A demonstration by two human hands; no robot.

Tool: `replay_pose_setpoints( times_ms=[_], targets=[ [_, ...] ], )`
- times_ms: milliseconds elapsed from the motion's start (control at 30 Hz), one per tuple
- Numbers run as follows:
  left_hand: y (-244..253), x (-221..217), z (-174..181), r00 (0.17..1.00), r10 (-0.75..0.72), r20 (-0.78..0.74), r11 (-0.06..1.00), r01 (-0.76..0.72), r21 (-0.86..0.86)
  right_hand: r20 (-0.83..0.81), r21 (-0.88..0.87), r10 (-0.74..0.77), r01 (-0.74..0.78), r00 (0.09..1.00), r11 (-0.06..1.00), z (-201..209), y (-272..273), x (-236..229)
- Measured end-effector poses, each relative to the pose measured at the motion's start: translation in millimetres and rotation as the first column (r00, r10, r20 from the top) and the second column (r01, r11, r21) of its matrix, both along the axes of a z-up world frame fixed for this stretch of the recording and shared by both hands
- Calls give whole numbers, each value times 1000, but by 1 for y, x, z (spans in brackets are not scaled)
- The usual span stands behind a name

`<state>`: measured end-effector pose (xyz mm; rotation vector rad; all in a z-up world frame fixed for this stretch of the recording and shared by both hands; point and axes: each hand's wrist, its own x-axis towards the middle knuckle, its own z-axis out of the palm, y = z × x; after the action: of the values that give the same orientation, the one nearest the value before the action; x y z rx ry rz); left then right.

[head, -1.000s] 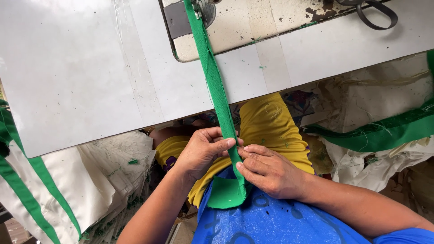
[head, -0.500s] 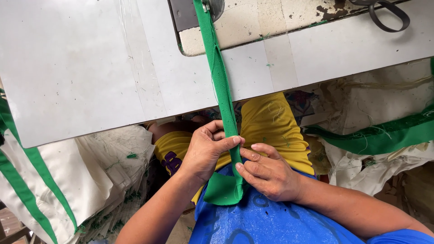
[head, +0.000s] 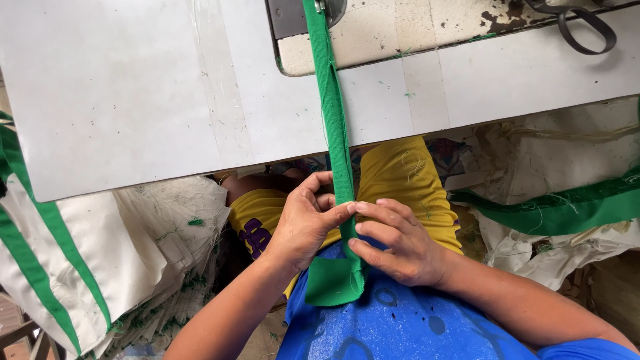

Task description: Folding and sewing green fabric straps using an industrial sewing machine.

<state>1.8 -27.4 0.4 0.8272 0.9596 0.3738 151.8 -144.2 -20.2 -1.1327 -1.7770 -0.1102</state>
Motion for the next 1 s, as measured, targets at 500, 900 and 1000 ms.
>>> replay_pose_setpoints(
  times_ms=[500, 900, 1000],
  targets=[
    [-7, -20, -4, 987, -94, -132, 995, 96, 13, -30, -60, 237, -239, 971, 969, 4, 20, 6],
    [-13, -27, 4, 991, -71, -117, 997, 69, -22, -68, 420, -212, 220, 975, 880, -10, 57, -7],
    [-16, -29, -3, 993, -48, -109, 999, 46, -20, -1, 426, -230, 209, 973, 880, 5, 62, -8]
  ],
)
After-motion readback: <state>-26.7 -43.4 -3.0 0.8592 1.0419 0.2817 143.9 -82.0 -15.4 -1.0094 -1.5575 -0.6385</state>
